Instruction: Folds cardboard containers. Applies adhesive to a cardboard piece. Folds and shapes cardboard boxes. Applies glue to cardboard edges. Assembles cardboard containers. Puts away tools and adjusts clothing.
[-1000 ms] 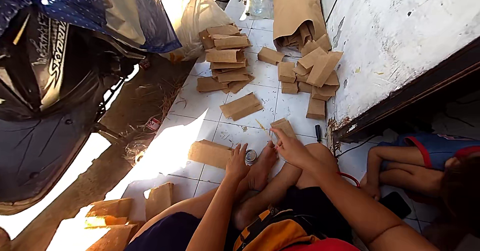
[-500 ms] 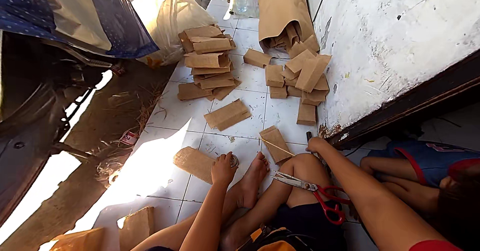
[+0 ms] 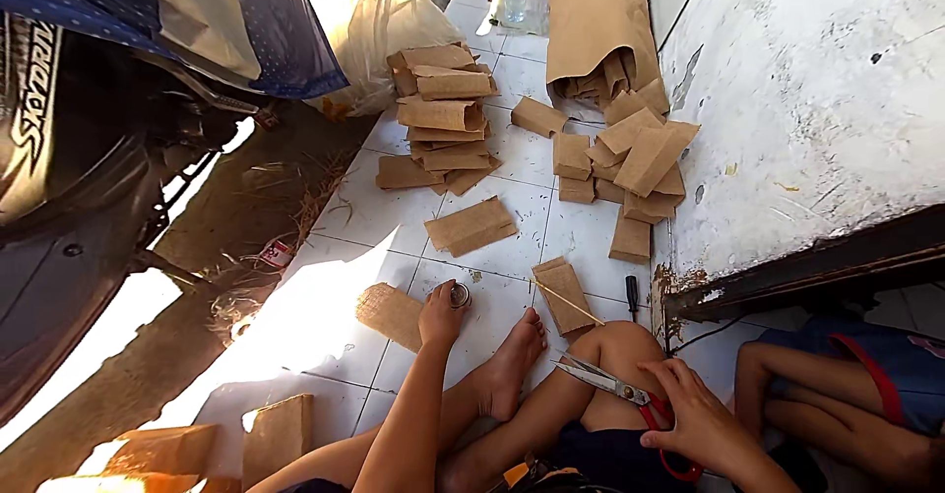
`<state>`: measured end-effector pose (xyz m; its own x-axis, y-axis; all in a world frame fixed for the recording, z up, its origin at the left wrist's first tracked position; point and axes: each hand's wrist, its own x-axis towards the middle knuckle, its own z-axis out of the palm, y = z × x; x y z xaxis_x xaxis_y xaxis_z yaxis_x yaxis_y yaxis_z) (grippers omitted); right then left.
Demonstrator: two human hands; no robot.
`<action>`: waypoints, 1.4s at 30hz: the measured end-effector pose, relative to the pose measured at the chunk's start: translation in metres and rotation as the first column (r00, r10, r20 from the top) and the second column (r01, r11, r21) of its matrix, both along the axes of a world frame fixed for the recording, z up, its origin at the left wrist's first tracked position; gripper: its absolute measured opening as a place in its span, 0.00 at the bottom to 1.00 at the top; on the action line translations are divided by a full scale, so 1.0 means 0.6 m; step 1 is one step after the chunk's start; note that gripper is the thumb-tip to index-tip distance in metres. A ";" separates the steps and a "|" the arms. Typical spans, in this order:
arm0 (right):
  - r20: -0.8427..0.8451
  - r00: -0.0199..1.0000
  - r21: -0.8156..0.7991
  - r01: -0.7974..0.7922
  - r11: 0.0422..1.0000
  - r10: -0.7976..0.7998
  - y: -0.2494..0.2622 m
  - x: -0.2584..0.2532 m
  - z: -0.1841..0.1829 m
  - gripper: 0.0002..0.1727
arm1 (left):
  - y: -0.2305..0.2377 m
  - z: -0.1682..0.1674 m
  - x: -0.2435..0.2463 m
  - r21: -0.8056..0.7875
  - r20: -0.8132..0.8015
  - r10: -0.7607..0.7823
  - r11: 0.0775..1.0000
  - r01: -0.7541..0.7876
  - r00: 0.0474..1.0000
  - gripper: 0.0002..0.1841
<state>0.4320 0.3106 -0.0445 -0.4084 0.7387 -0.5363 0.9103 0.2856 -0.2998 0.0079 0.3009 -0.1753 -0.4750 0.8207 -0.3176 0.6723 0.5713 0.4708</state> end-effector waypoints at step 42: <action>-0.635 0.765 -0.189 -0.015 0.982 -0.111 0.129 -0.330 -0.046 0.24 | -0.046 0.021 0.025 0.041 -0.081 -0.068 0.997 0.072 0.994 0.62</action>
